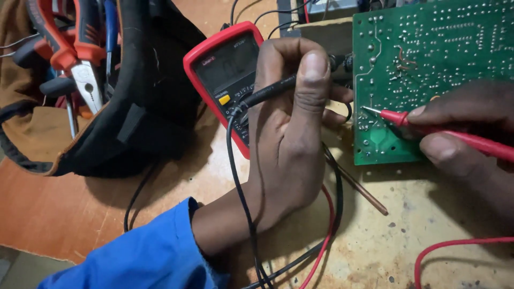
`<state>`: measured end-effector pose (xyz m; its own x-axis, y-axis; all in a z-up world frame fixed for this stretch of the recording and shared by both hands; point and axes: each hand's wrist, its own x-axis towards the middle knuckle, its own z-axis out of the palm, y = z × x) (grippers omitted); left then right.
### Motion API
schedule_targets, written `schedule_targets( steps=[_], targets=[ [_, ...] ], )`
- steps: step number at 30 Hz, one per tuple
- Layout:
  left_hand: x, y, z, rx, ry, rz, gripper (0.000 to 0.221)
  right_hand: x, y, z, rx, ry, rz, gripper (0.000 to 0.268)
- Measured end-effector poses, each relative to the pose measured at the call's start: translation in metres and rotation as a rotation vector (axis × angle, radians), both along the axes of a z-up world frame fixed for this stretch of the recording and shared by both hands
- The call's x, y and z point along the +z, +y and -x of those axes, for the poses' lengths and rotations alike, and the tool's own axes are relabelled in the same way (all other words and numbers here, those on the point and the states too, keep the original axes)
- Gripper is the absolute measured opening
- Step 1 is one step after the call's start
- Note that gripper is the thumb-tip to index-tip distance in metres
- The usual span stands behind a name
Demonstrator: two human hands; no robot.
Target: Using a digital multimeter to test various points on a printed circuit board for diagnostic purposes.
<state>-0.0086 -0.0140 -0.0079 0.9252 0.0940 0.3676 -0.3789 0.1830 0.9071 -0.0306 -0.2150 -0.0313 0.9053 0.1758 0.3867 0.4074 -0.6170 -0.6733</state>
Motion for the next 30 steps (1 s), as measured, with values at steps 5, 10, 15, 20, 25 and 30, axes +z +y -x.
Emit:
schedule_targets(
  steps=[5, 10, 15, 20, 25, 30],
  targets=[
    [0.000, 0.002, 0.000, 0.018, -0.008, -0.052, 0.041, 0.000, -0.007, -0.005, 0.051, -0.016, 0.032, 0.027],
    [0.000, 0.003, 0.000, 0.009, -0.020, -0.056, 0.040, 0.006, -0.001, 0.000, -0.016, 0.041, 0.025, 0.028],
    [-0.002, 0.003, -0.001, 0.027, -0.037, -0.095, 0.042, -0.002, -0.007, -0.004, 0.016, 0.023, -0.013, 0.028],
    [-0.002, 0.004, -0.001, 0.012, -0.048, -0.105, 0.045, -0.004, -0.004, -0.004, 0.038, 0.000, -0.041, 0.028],
    [-0.002, 0.004, -0.001, 0.021, -0.057, -0.109, 0.044, -0.003, -0.009, -0.007, 0.050, -0.011, 0.058, 0.028],
    [-0.001, 0.004, -0.001, 0.019, -0.053, -0.123, 0.046, -0.001, -0.008, -0.001, 0.011, 0.023, 0.025, 0.026]
  ],
)
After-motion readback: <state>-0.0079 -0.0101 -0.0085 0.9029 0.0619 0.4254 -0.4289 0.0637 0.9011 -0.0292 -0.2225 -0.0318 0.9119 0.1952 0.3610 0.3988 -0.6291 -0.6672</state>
